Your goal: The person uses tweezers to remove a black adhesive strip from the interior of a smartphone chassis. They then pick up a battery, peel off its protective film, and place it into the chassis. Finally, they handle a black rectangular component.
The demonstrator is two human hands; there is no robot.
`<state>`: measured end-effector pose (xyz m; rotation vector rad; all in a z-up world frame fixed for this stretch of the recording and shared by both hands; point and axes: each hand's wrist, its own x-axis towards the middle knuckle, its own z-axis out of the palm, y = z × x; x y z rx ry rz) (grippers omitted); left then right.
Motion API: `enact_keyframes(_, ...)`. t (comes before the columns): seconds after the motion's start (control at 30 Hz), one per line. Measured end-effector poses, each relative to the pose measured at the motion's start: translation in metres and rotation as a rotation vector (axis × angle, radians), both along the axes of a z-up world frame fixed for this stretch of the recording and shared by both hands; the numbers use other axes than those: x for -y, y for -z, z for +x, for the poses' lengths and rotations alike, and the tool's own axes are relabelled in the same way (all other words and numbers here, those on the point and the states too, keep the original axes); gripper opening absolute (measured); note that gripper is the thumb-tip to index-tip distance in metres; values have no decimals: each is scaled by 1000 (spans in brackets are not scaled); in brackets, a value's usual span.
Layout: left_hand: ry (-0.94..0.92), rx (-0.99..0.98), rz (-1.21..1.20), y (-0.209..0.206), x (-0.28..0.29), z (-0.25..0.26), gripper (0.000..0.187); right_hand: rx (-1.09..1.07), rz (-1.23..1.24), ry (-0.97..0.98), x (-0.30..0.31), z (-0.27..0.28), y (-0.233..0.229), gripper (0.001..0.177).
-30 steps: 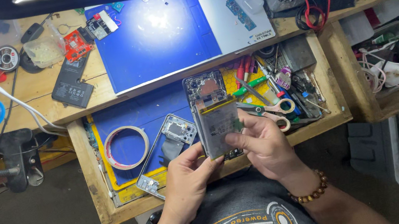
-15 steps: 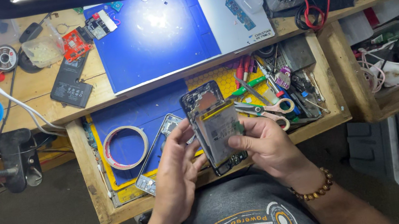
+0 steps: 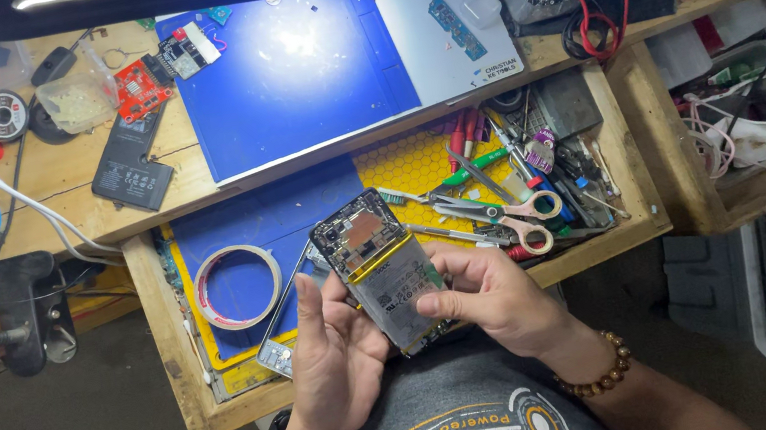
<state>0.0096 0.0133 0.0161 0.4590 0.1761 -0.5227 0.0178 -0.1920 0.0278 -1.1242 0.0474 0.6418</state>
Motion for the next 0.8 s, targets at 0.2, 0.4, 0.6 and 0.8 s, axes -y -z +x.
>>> enact_keyframes(0.2,-55,-12,32,-3,-1,2,79,28,-91,111,12,3,-11,30)
enact_keyframes(0.4,-97,-23,23,-3,-1,2,78,131,-184,392,53,7,13,22)
enact_keyframes(0.6,-102,2,7,-3,1,1,76,117,-196,413,52,5,11,29)
enact_keyframes(0.8,-103,10,7,-1,1,0,76,255,-317,385,40,5,10,41)
